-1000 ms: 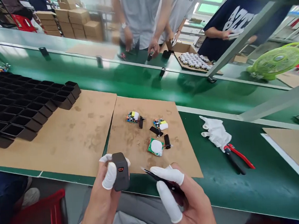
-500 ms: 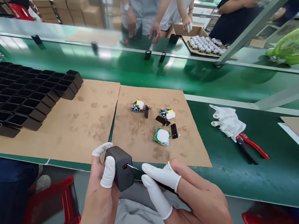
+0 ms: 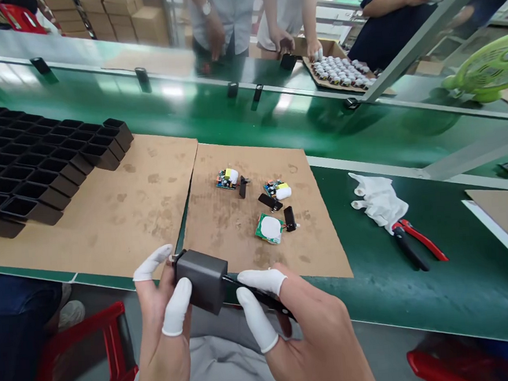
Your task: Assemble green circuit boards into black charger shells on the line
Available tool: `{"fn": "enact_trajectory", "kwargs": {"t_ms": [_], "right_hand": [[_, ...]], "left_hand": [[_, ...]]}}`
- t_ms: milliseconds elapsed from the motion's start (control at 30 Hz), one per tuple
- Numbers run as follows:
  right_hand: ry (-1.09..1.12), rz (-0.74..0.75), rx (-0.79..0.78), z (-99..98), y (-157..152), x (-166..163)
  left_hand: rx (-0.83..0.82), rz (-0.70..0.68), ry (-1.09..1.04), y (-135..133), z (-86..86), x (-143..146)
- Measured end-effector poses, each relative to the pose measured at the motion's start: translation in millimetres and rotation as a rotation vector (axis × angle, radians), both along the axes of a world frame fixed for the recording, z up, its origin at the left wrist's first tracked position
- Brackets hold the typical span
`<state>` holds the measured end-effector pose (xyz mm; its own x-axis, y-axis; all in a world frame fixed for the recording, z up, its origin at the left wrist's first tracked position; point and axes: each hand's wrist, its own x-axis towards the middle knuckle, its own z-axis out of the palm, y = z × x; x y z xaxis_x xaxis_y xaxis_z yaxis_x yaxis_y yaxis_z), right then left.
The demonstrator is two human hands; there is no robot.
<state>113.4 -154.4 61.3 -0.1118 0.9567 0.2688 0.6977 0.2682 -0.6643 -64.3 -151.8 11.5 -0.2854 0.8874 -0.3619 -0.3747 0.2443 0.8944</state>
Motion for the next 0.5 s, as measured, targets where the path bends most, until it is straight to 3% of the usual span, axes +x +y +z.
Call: {"fn": "enact_trajectory", "kwargs": {"t_ms": [133, 300, 400, 500], "right_hand": [[0.226, 0.019, -0.305, -27.8, 0, 2], [0.667, -0.168, -0.388, -72.8, -8, -9], [0.892, -0.171, -0.425, -83.2, -7, -17], [1.003, -0.176, -0.45, -81.8, -4, -19]], "left_hand": [[0.064, -0.011, 0.034, 1, -6.2, -3], [0.088, -0.073, 0.026, 8, -17.3, -5], [0.087, -0.197, -0.036, 12, -19.6, -6], [0.094, -0.28, -0.043, 13, -15.7, -9]]}}
